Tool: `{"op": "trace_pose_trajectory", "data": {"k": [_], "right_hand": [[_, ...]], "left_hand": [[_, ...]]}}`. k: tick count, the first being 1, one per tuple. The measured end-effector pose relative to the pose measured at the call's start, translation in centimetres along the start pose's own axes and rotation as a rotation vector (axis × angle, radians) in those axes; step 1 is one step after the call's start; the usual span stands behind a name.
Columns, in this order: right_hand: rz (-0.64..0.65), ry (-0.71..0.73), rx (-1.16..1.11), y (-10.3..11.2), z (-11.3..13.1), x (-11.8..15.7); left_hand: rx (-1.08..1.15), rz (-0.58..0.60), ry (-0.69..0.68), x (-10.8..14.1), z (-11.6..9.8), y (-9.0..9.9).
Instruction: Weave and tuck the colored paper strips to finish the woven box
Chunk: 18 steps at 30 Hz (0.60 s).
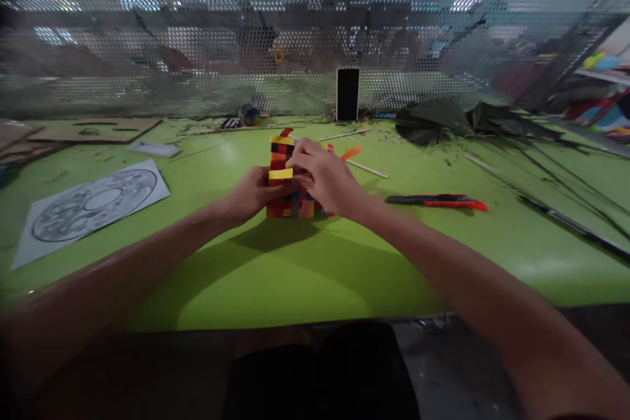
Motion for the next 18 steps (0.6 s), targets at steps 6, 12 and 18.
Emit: {"op": "trace_pose_trajectory", "data": {"k": [6,12,18], "right_hand": [[0.035,-0.024,-0.059,-0.5,-0.7,0.3],[0.036,-0.163,-0.066,-0.1,-0.6,0.1],[-0.026,-0.384,-0.309,-1.0,-2.0,0.3]], "left_hand": [[-0.06,-0.097,-0.061,0.1,0.0,0.1],[-0.039,-0.108,-0.087,0.2,0.2,0.5],[0.005,-0.118,-0.083,0.3,0.8,0.7]]}}
Point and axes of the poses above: each hand's wrist, its own x-axis away from the middle knuckle, its own y-axis out of the back of the hand, z = x × y, the point moved 4 cm from there along -x, towards the middle knuckle, and after that the axes turned 7 degrees about x, right-handed, at the moved point
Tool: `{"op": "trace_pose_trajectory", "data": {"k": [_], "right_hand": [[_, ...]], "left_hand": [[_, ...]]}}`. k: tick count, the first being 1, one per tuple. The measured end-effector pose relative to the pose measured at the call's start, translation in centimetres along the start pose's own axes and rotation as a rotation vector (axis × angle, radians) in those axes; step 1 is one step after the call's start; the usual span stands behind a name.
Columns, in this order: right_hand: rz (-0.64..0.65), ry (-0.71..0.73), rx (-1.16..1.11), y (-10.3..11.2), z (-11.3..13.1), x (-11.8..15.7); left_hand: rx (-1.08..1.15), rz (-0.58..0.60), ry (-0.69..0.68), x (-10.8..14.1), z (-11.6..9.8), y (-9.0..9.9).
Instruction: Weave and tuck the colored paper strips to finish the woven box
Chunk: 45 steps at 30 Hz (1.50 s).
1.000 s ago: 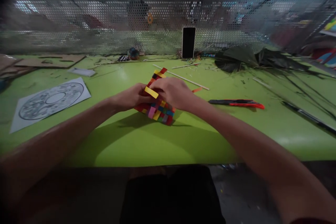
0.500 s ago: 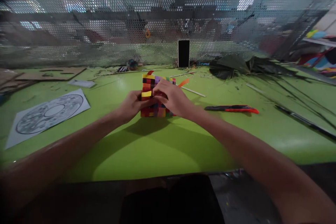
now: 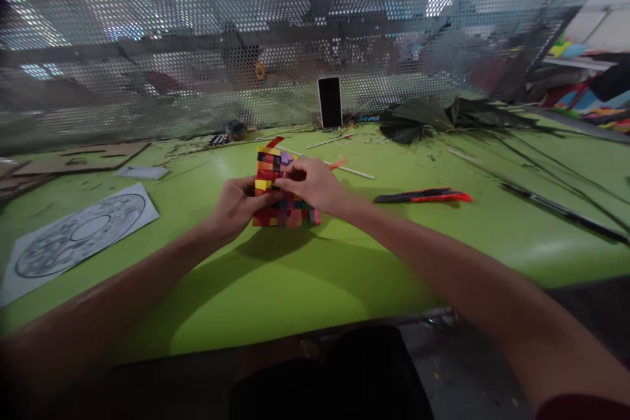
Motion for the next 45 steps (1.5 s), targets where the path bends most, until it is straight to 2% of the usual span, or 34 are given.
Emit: {"op": "trace_pose_trajectory", "data": {"k": [7,10,13,17,20,26,31,34,37,42,45], "right_hand": [[-0.002,-0.351,-0.332,-0.7,-0.5,0.4],[0.003,-0.442,-0.402,-0.9,-0.4,0.4],[-0.002,-0.461,-0.346,-0.8,-0.3,0.4],[0.011,-0.38,-0.228,-0.6,0.0,0.4],[0.039,-0.347,-0.232,-0.5,0.2,0.4],[0.072,-0.472,-0.237,-0.3,0.7,0.5],[0.083,-0.525,-0.251,0.1,1.6,0.4],[0.137,-0.45,-0.231,0.5,1.9,0.5],[0.149,-0.296,-0.12,0.9,2.2,0.5],[-0.042,0.036,0.013,1.0,2.6,0.7],[-0.133,0.24,0.106,1.0,2.3,0.9]], "left_hand": [[0.084,-0.007,0.064,0.2,0.4,-0.2],[0.096,-0.018,0.074,0.2,0.5,-0.3],[0.09,-0.03,0.062,0.3,0.3,-0.3],[0.018,-0.014,0.04,0.4,-0.3,-0.3],[-0.031,0.008,0.025,0.4,-0.7,-0.3],[-0.113,-0.025,0.006,0.7,-0.9,-0.4],[-0.205,-0.041,-0.09,1.3,-1.2,-0.3],[-0.257,-0.052,-0.159,1.8,-1.9,-0.3],[-0.259,-0.049,-0.161,2.0,-2.5,-0.3],[-0.164,-0.027,-0.054,1.6,-2.5,-0.2],[-0.031,-0.03,0.018,1.2,-2.0,-0.1]]}}
Point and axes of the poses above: each hand's wrist, its own x-axis away from the middle knuckle, its own y-axis out of the back of the hand, z = x × y, the point moved 4 cm from there along -x, towards the middle knuckle, and after that the axes turned 7 degrees about x, right-handed, at the moved point
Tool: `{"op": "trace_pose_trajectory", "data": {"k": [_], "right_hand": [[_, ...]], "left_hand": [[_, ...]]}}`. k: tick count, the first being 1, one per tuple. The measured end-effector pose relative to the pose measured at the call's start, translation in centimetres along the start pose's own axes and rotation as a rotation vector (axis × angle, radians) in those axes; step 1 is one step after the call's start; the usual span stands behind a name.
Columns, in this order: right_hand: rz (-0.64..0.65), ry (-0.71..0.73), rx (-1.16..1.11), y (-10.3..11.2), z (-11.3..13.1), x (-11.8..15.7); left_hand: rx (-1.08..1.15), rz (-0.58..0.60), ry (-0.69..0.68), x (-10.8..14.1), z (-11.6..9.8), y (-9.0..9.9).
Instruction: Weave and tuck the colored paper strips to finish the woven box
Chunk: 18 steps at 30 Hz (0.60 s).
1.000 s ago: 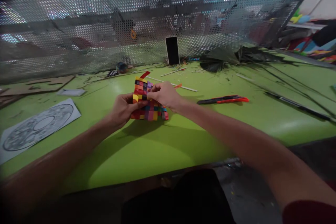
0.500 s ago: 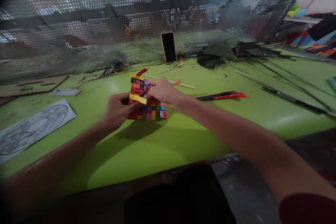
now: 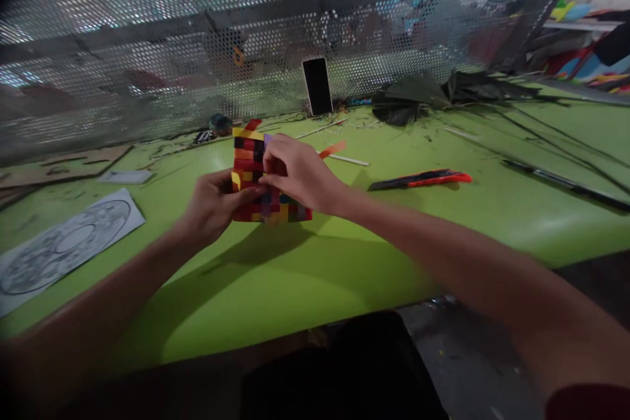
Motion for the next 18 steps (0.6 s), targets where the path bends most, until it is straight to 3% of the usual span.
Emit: {"op": "trace_pose_trajectory", "data": {"k": [3,7,10,13,15,18], "right_hand": [[-0.03,0.067,0.091,0.1,-0.6,0.2],[0.003,0.019,0.114,0.2,-0.5,0.5],[0.202,-0.087,0.166,0.0,-0.7,0.8],[0.396,-0.354,0.225,0.2,-2.6,0.9],[0.349,-0.51,0.12,0.9,-4.1,0.7],[0.411,-0.607,-0.389,0.5,-5.2,0.7]], "left_hand": [[0.151,0.009,0.044,-0.5,0.6,0.0],[0.26,-0.064,0.077,-1.4,1.4,0.5],[0.298,-0.152,0.075,-2.3,1.8,1.4],[0.324,-0.178,0.077,-3.0,1.8,2.0],[0.331,-0.152,0.108,-3.2,1.8,2.0],[0.319,-0.104,0.12,-3.0,1.9,1.8]]}}
Point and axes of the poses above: each hand's wrist, its own x-axis away from the middle knuckle, its own y-axis out of the back of the hand, z = x × y, the point moved 4 cm from there along -x, towards the middle knuckle, and after that the axes turned 7 degrees about x, right-handed, at the moved point
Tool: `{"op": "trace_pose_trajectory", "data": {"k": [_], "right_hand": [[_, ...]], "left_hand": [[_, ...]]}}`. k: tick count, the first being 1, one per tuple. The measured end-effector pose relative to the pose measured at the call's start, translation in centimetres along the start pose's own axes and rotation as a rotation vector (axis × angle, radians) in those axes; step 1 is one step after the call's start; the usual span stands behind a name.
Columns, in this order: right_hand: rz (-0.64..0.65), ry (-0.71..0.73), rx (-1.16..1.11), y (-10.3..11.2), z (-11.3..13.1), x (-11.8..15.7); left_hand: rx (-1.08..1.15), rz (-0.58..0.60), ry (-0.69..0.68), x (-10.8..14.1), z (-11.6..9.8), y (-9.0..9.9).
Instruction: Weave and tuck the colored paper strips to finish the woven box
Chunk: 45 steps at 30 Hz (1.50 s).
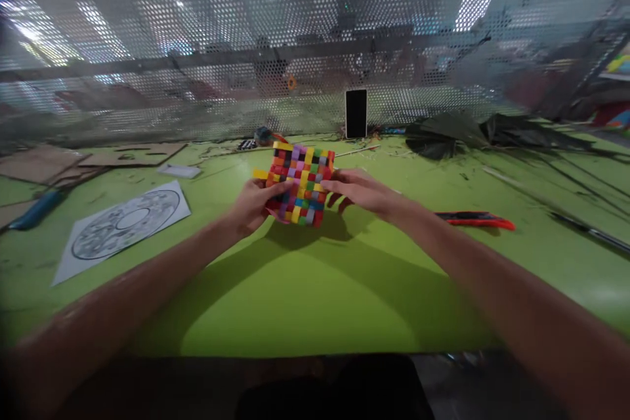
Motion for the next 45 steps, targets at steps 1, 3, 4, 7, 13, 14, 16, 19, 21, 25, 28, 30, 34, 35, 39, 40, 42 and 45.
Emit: {"op": "trace_pose_trajectory", "data": {"k": [1,3,4,7,13,14,16,19,21,25,28,30,34,35,39,40,42,45], "right_hand": [[0.052,0.014,-0.124,-0.2,-0.1,0.0],[0.091,0.037,-0.265,-0.6,-0.1,0.0],[0.081,0.042,-0.286,-0.8,-0.2,0.1],[-0.037,0.037,-0.232,-1.1,-0.6,0.0],[-0.205,0.052,-0.141,-1.3,-1.0,-0.3],[-0.223,0.047,-0.134,-1.3,-1.0,-0.3],[-0.261,0.035,-0.121,-1.4,-1.0,-0.2],[-0.299,0.034,-0.111,-1.7,-1.0,0.0],[-0.309,0.037,-0.105,-1.8,-0.8,0.1],[-0.302,0.049,-0.091,-2.0,-0.4,0.4],[-0.29,0.053,-0.033,-2.0,-0.4,0.3],[-0.285,0.071,0.003,-1.9,-0.6,0.1],[-0.331,0.093,-0.122,-0.3,-1.0,-0.5],[-0.366,0.082,-0.181,0.5,-1.1,-0.6],[-0.351,0.045,-0.208,3.5,-0.9,-0.8],[-0.308,0.038,-0.164,4.0,-0.8,-0.8],[-0.24,0.028,-0.079,4.5,-0.6,-0.6],[-0.151,0.035,0.03,4.2,-0.2,-0.3]], "left_hand": [[-0.007,0.007,-0.007,0.1,0.1,0.0],[-0.018,0.011,-0.017,0.3,0.1,-0.1],[-0.02,0.012,-0.019,0.4,0.1,-0.2],[-0.025,0.005,-0.016,0.7,0.1,-0.5],[-0.059,-0.005,-0.015,1.1,0.4,-0.9],[-0.064,-0.008,-0.022,1.1,0.5,-0.9],[-0.075,0.0,-0.029,1.1,0.6,-1.0],[-0.083,-0.001,-0.043,1.1,0.6,-1.0],[-0.09,-0.007,-0.051,1.1,0.6,-1.0],[-0.093,-0.001,-0.038,1.2,0.6,-1.0],[-0.096,-0.019,-0.031,1.4,0.6,-1.2],[-0.099,-0.022,-0.027,1.4,0.6,-1.3],[-0.114,0.12,-0.04,1.2,0.5,-1.3],[-0.126,0.192,-0.03,1.1,0.3,-1.3],[-0.073,0.457,0.044,0.7,-0.6,-0.9],[-0.04,0.489,0.055,0.6,-0.9,-0.7],[-0.026,0.537,0.064,0.7,-1.2,-0.7],[-0.145,0.581,0.083,1.2,-1.1,-1.1]]}}
Point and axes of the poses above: each hand's wrist, its own x-axis away from the middle knuckle, its own y-axis out of the back of the hand, z = x × y, the point moved 4 cm from there along -x, towards the middle knuckle, and after that the axes turned 7 degrees about x, right-handed, at the moved point
